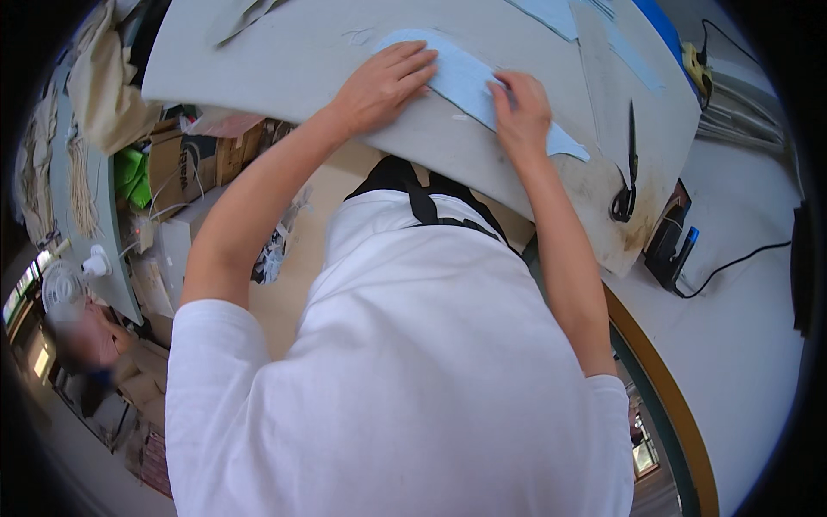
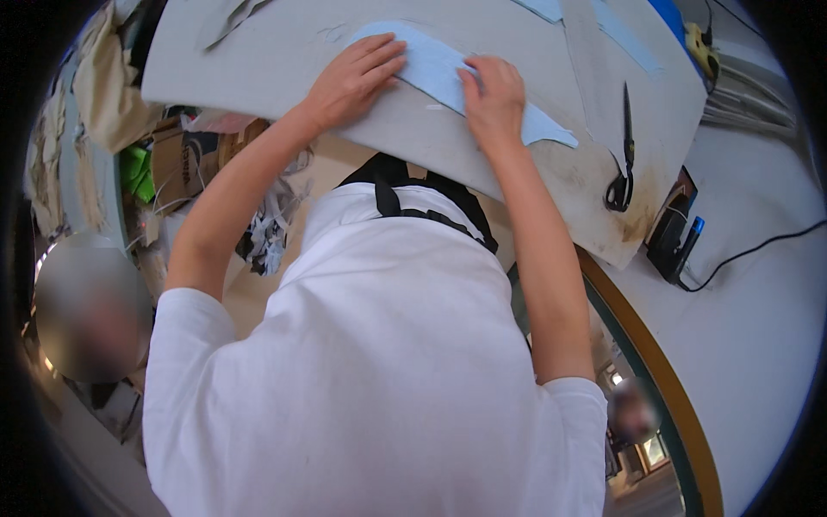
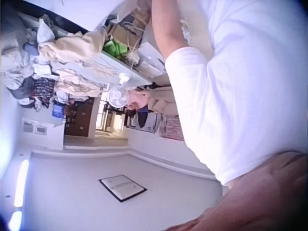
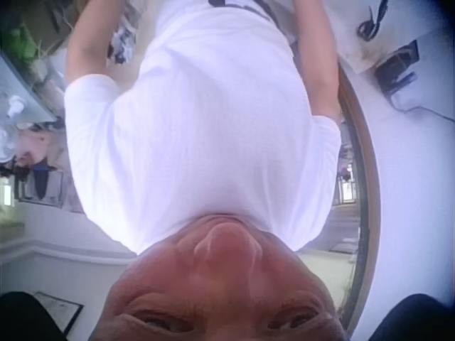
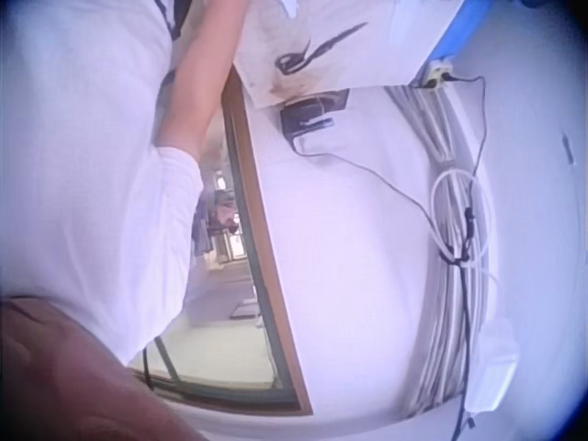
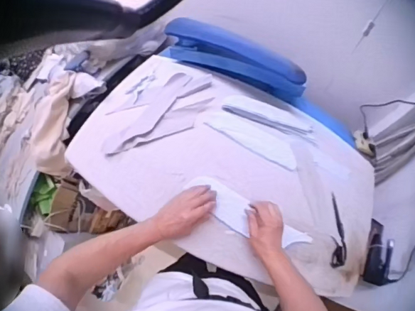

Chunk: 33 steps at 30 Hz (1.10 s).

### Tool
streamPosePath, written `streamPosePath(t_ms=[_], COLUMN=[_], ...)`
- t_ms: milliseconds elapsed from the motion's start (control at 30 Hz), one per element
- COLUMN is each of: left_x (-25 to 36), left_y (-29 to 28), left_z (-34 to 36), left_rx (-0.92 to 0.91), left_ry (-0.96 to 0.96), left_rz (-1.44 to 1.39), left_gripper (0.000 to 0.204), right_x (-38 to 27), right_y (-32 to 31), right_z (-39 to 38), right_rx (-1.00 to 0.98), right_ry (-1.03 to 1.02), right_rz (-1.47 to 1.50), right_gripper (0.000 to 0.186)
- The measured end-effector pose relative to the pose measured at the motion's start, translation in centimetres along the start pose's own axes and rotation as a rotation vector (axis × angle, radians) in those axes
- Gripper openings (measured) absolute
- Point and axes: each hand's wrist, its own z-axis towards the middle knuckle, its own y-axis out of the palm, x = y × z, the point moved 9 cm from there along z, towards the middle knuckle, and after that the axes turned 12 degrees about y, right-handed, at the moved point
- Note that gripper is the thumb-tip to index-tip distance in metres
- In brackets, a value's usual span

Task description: The person uses shears to cut light blue fabric pieces on a white table, following a paper pattern. They repeatedly align the pattern, cut the fabric, and remove the pattern to reveal the cut shape. The person also handles a beige cloth and stacks the cut fabric pieces.

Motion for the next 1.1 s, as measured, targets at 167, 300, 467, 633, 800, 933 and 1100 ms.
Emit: streamPosePath(t_ms=[167, 300, 467, 633, 800, 933, 1100], left_x=[1.4, 1.6, 1.5, 3.3, 8.5, 8.5, 9.7], left_y=[1.6, 4.1, 4.8, 4.4, 7.7, 8.5, 7.1], left_z=[2.4, 3.3, 3.5, 4.7, 7.9, 8.3, 8.9], left_rx=[-0.076, -0.150, -0.210, -0.243, -0.272, -0.312, -0.282], left_ry=[-0.296, -0.383, -0.399, -0.414, -0.226, -0.231, -0.218], left_rz=[0.107, 0.151, 0.137, 0.106, -0.065, -0.069, -0.132], left_gripper=[0.055, 0.075, 0.079, 0.077, 0.072, 0.073, 0.071], right_x=[5.0, 6.3, 9.3, 13.0, 17.6, 20.0, 22.0], right_y=[-6.7, -7.3, -9.4, -13.8, -14.6, -13.0, -12.4], right_z=[-5.2, -6.1, -7.1, -5.7, 1.0, 3.6, 4.0], right_rx=[0.076, 0.062, 0.121, 0.133, 0.107, -0.012, -0.175], right_ry=[0.171, 0.220, 0.335, 0.478, 0.371, 0.484, 0.647], right_rz=[-0.178, -0.240, -0.336, -0.281, -0.456, -0.607, -0.536], right_gripper=[0.013, 0.019, 0.024, 0.026, 0.041, 0.055, 0.057])
